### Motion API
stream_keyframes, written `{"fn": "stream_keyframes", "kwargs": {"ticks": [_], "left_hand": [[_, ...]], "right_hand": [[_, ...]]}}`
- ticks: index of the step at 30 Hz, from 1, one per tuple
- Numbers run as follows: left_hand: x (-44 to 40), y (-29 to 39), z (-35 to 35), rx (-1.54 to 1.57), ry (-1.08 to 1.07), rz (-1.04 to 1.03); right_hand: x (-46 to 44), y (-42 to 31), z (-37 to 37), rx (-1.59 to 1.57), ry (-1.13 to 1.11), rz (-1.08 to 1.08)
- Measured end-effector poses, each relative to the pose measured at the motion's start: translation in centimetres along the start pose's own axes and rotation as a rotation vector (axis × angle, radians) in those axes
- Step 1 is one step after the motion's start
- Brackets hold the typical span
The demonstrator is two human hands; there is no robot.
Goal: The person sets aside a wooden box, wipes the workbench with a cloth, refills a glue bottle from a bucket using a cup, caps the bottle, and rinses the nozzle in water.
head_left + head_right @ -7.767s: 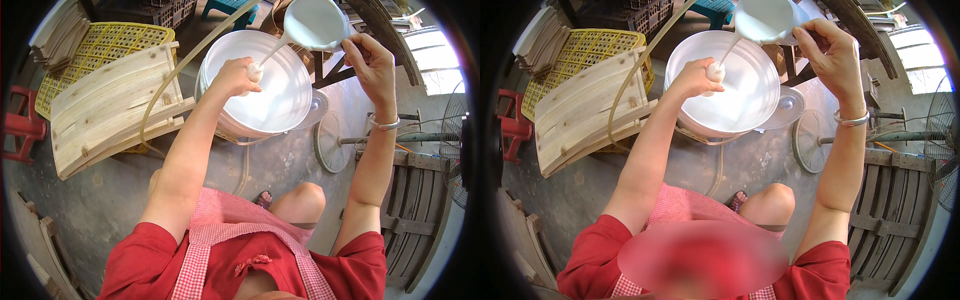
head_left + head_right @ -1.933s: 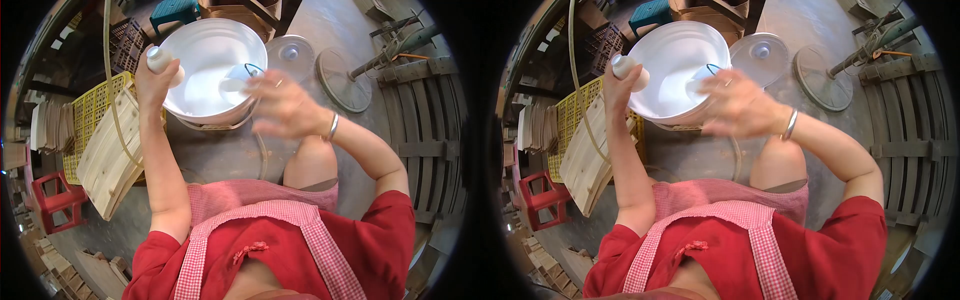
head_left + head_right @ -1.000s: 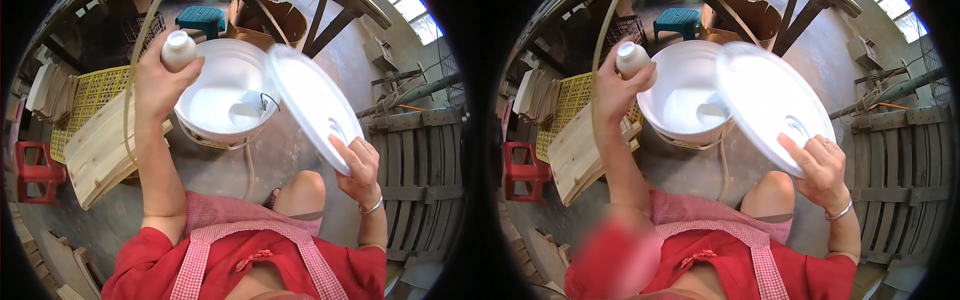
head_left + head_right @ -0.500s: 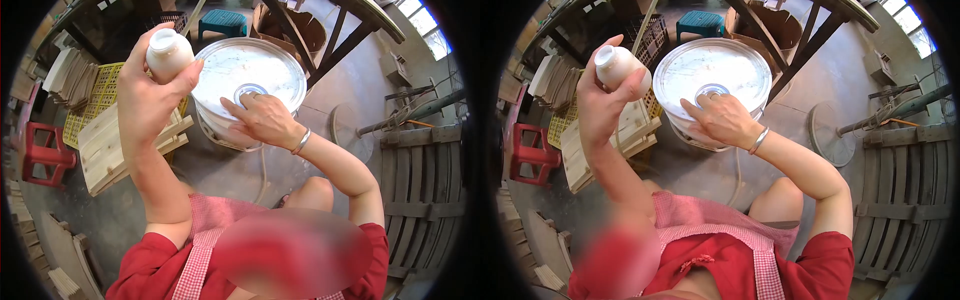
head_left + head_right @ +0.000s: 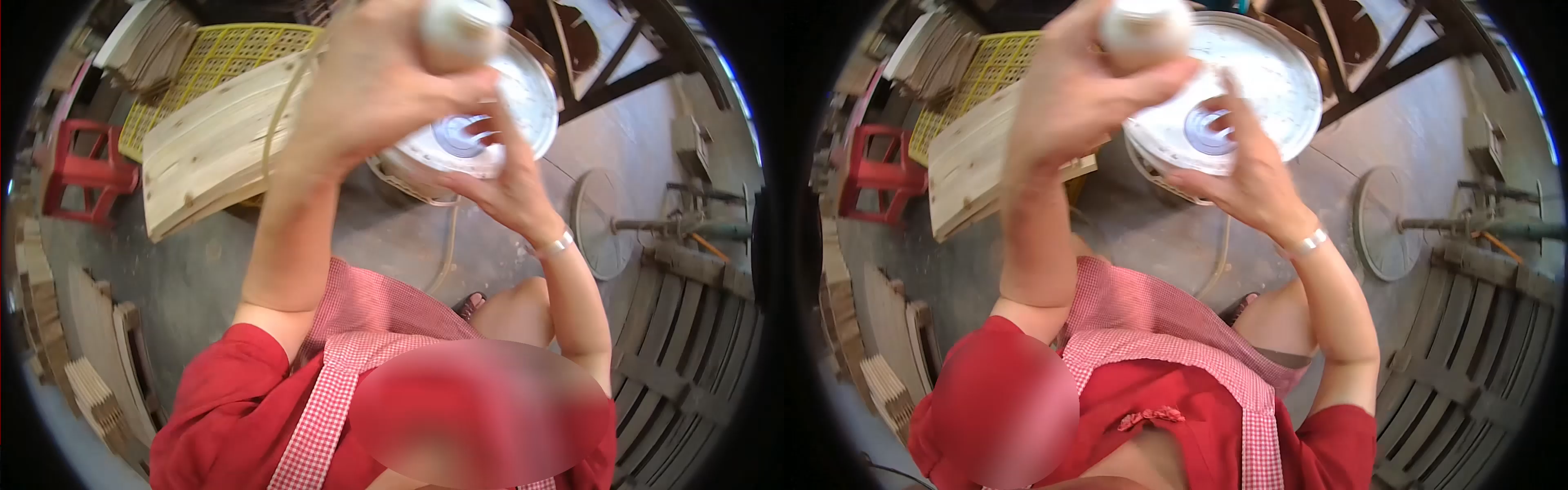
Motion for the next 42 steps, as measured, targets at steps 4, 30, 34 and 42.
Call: {"fn": "stream_keyframes", "kwargs": {"ticks": [4, 30, 34, 42], "left_hand": [[0.5, -5.3, -5.2, -0.209, -0.012, -0.299], [8.9, -49.9, -3.8, -0.323, -0.08, 0.429], [12.1, -51.5, -4.7, -0.465, -0.213, 0.466], [21.3, -36.0, -1.4, -0.051, -0.198, 0.918]], "right_hand": [[3.4, -2.6, 1.7, -0.172, 0.195, -0.005], [8.8, -1.0, 1.7, 0.019, 0.433, -0.19], [8.4, 0.4, 2.1, -0.027, 0.462, -0.208], [4.9, 0.1, 4.3, -0.099, 0.434, -0.182]]}}
Point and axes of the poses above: each hand's wrist, its own x-axis away from the middle knuckle, its own z-axis out of the back of the hand, y = z × x, the point moved 2 cm from there along -x, towards the middle knuckle, and after that the axes turned 15 degrees about -y, right-handed, at the moved point
